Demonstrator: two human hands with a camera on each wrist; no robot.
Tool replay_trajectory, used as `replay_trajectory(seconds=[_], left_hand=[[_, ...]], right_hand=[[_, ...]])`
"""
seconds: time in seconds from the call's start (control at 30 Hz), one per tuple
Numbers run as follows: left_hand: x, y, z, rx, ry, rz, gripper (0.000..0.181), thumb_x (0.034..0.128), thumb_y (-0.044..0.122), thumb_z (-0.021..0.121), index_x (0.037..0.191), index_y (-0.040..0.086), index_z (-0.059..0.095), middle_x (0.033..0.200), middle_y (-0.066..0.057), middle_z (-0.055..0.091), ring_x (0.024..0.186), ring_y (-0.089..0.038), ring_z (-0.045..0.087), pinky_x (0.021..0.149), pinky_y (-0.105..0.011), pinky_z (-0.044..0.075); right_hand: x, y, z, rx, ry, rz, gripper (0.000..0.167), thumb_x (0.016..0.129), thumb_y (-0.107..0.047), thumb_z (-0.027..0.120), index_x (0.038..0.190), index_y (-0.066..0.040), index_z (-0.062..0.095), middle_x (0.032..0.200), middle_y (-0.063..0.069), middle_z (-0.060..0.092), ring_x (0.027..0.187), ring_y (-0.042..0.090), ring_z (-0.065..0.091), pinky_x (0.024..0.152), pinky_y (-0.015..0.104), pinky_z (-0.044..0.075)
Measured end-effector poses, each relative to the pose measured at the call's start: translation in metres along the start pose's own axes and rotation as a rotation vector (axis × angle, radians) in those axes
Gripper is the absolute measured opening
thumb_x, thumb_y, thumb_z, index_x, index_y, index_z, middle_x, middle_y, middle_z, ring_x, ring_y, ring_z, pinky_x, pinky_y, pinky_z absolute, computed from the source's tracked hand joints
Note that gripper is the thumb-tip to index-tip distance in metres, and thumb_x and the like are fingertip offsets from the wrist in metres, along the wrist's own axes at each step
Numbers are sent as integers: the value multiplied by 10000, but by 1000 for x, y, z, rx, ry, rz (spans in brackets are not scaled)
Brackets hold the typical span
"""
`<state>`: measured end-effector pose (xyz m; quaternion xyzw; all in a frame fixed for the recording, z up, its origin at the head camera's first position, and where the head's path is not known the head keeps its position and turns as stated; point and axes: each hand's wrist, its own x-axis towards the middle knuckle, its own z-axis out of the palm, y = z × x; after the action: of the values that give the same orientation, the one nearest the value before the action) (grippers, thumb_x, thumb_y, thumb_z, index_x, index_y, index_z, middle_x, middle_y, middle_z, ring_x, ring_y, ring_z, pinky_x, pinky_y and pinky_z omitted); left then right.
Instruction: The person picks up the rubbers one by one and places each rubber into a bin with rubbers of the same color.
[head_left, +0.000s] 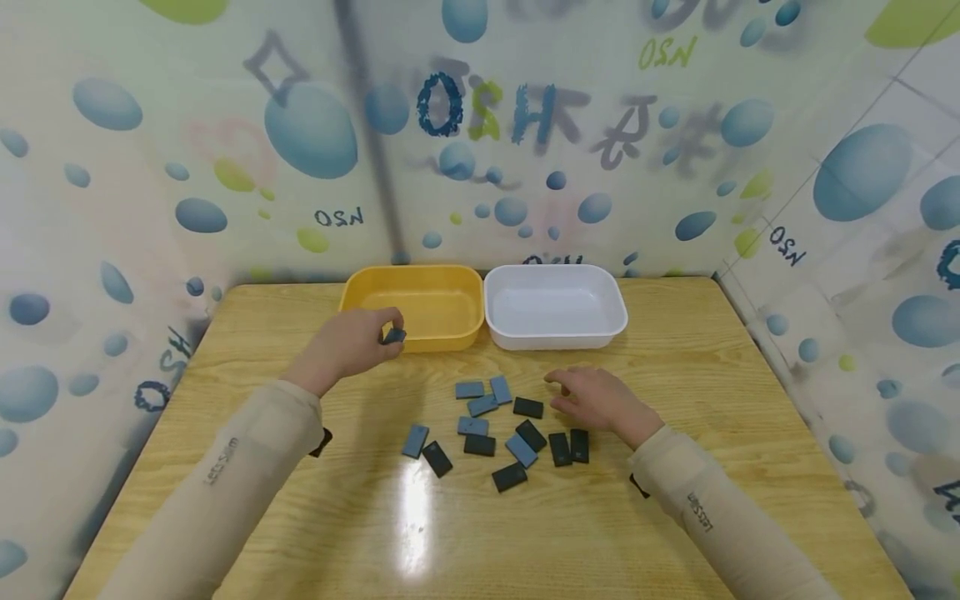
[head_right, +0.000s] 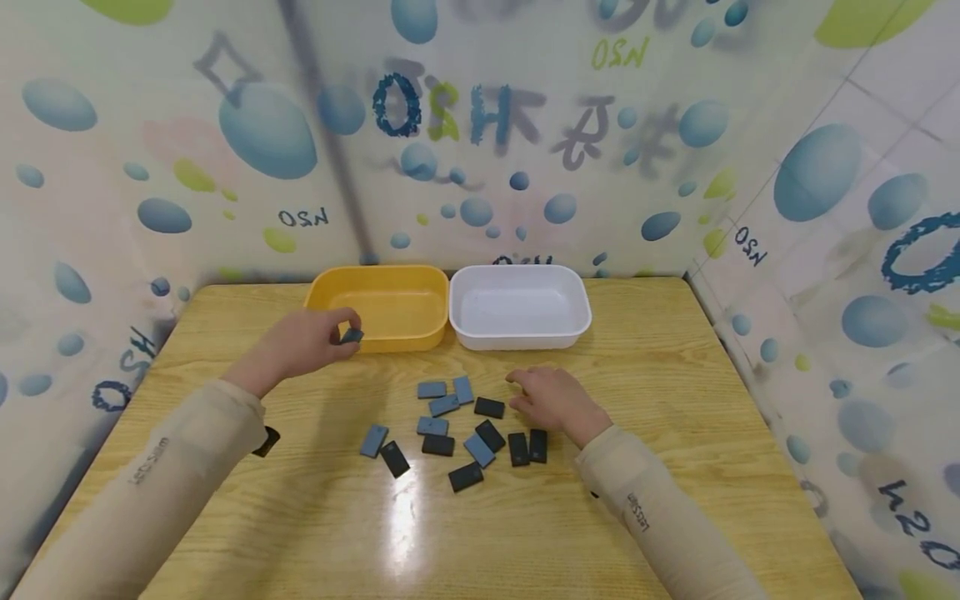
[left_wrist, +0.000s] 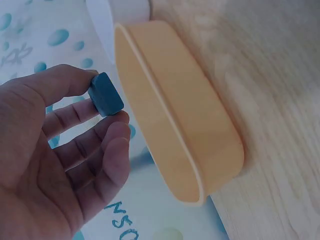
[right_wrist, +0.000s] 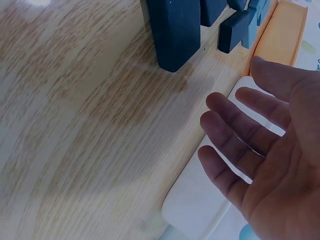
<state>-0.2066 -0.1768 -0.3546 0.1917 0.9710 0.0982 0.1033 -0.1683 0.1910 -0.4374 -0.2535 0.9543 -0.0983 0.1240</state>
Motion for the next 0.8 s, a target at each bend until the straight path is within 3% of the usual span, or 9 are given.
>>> replay_trajectory(seconds=[0.3,0.57,0.8], left_hand=[[23,-13,-17,-28,-31,-85,311,949,342,603,1172,126,592,815,-27,671,635,-185,547,598,-330,430],[43,-24,-18,-29,-18,-163,336,948,340,587,1189,106,600,1063,-125,682,973,-356,540,879,-532,452],[55,-36,-5,-52,-39,-227,331,948,321,598,1187,92,597,1169,-148,639,880,-285,572,790,-455,484]], right_hand=[[-4,0,-2,7,-9,27,406,965,-296,604,1329,-122,566,1108,85,685,963,239,664,840,446,531],[0,0,-2,-3,-6,22,411,961,-301,610,1329,-124,568,1106,81,688,968,233,662,850,452,525],[5,-4,-2,38,-32,16,401,964,-286,607,1323,-110,569,1125,95,686,989,236,660,874,436,528]])
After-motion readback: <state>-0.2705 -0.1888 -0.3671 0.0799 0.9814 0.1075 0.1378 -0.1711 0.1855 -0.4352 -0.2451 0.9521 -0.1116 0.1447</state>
